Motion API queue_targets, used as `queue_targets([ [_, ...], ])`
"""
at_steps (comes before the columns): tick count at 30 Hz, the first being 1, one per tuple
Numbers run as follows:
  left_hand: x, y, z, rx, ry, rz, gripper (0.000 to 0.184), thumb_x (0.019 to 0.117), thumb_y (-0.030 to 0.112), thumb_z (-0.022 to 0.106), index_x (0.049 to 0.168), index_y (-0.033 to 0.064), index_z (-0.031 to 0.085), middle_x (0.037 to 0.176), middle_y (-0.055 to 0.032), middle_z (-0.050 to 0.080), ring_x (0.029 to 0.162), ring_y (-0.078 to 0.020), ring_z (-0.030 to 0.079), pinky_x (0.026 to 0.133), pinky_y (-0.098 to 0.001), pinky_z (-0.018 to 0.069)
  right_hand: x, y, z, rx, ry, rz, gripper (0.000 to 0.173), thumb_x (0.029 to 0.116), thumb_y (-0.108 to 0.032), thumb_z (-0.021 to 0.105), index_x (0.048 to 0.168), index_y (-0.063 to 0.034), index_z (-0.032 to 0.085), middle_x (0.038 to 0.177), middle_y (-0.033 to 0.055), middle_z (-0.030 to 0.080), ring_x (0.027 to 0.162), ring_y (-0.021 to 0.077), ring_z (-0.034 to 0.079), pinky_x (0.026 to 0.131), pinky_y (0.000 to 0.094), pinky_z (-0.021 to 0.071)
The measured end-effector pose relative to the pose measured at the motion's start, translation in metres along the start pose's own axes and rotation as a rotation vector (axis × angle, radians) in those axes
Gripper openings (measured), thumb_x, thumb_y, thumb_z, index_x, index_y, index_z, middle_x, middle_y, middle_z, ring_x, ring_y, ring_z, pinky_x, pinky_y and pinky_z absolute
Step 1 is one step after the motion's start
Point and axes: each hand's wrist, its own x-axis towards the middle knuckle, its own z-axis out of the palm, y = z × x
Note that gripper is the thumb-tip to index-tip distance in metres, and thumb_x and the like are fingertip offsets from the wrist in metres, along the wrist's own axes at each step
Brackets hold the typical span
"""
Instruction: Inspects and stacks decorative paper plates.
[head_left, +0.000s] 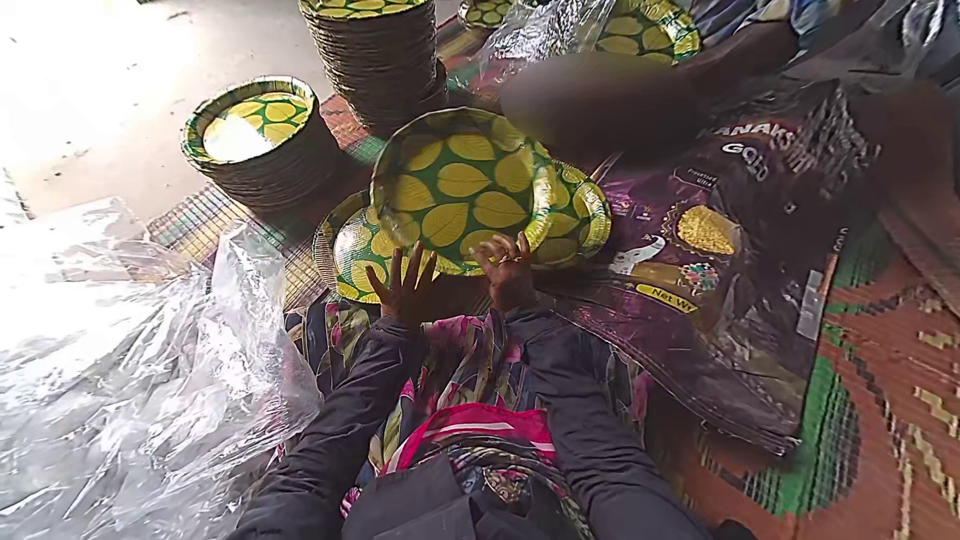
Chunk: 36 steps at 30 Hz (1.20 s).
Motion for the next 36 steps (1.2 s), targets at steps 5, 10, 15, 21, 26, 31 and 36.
queue_targets([
  [5, 0.003, -0.016, 0.002, -0.083, -0.817, -0.379, 0.030, 0.0999, 0.006, 0.060, 0.129, -0.0015, 0.066, 0.147, -0.0190, 0.059, 0.144, -0.0399, 0.048, 0.121, -0.0680, 0.0218, -0.001, 0.008, -0.001, -0.135, -0.432, 0.479, 0.075, 0.0867, -0.009, 0.079, 0.154, -0.0033, 0.046, 0.159, 0.0254, 0.042, 0.151, 0.0492, 0.031, 0.118, 0.0750, 0.0164],
  [10, 0.009, -0.027, 0.017, 0.126, -1.215, -0.627, 0.041, 0.1039, 0.012, 0.053, 0.144, 0.0032, 0.054, 0.152, -0.0214, 0.053, 0.136, -0.0428, 0.055, 0.108, -0.0631, 0.0434, -0.005, 0.033, -0.008, -0.190, -0.853, 0.753, 0.052, 0.0962, 0.000, 0.062, 0.147, -0.0008, 0.053, 0.147, 0.0238, 0.056, 0.145, 0.0411, 0.045, 0.124, 0.0684, 0.0095],
  [15, 0.012, -0.035, 0.014, 0.087, -1.217, -0.595, 0.045, 0.1028, 0.028, 0.060, 0.140, 0.0033, 0.059, 0.147, -0.0251, 0.056, 0.139, -0.0453, 0.050, 0.111, -0.0674, 0.0365, 0.010, 0.026, -0.016, -0.225, -0.877, 0.738, 0.040, 0.0944, 0.002, 0.061, 0.134, 0.0018, 0.062, 0.141, 0.0280, 0.058, 0.137, 0.0439, 0.051, 0.117, 0.0609, 0.0337],
  [21, -0.002, -0.037, 0.013, -0.160, -0.914, -0.673, 0.062, 0.0997, 0.040, 0.066, 0.149, 0.0044, 0.052, 0.160, -0.0274, 0.040, 0.149, -0.0488, 0.035, 0.115, -0.0716, 0.0282, -0.001, 0.033, -0.027, -0.170, -0.477, 0.560, 0.034, 0.0943, 0.003, 0.060, 0.125, -0.0038, 0.072, 0.123, 0.0310, 0.067, 0.120, 0.0497, 0.061, 0.104, 0.0649, 0.0414],
  [26, -0.006, -0.022, 0.012, -0.049, 0.009, -0.158, 0.059, 0.0955, 0.042, 0.068, 0.142, 0.0090, 0.057, 0.153, -0.0296, 0.048, 0.147, -0.0519, 0.037, 0.115, -0.0740, 0.0210, -0.003, 0.014, -0.010, -0.056, 0.027, 0.111, 0.036, 0.0900, 0.010, 0.063, 0.118, -0.0078, 0.077, 0.109, 0.0193, 0.075, 0.112, 0.0445, 0.067, 0.109, 0.0684, 0.0385],
  [31, 0.002, -0.006, -0.003, -0.113, -0.134, -0.061, 0.028, 0.0923, 0.003, 0.066, 0.118, 0.0094, 0.072, 0.150, -0.0214, 0.056, 0.147, -0.0491, 0.040, 0.111, -0.0818, 0.0168, -0.004, 0.001, 0.007, -0.090, -0.148, 0.116, 0.061, 0.0849, -0.002, 0.074, 0.144, -0.0068, 0.060, 0.148, 0.0200, 0.058, 0.142, 0.0483, 0.046, 0.113, 0.0743, 0.0292],
  [36, 0.000, -0.031, 0.016, -0.195, -1.039, -0.522, 0.042, 0.1016, 0.021, 0.063, 0.140, 0.0041, 0.059, 0.164, -0.0160, 0.039, 0.156, -0.0369, 0.028, 0.122, -0.0695, 0.0182, -0.009, 0.034, -0.007, -0.139, -0.750, 0.710, 0.066, 0.0967, -0.008, 0.068, 0.156, -0.0025, 0.040, 0.159, 0.0247, 0.042, 0.153, 0.0447, 0.030, 0.122, 0.0729, 0.0093],
])
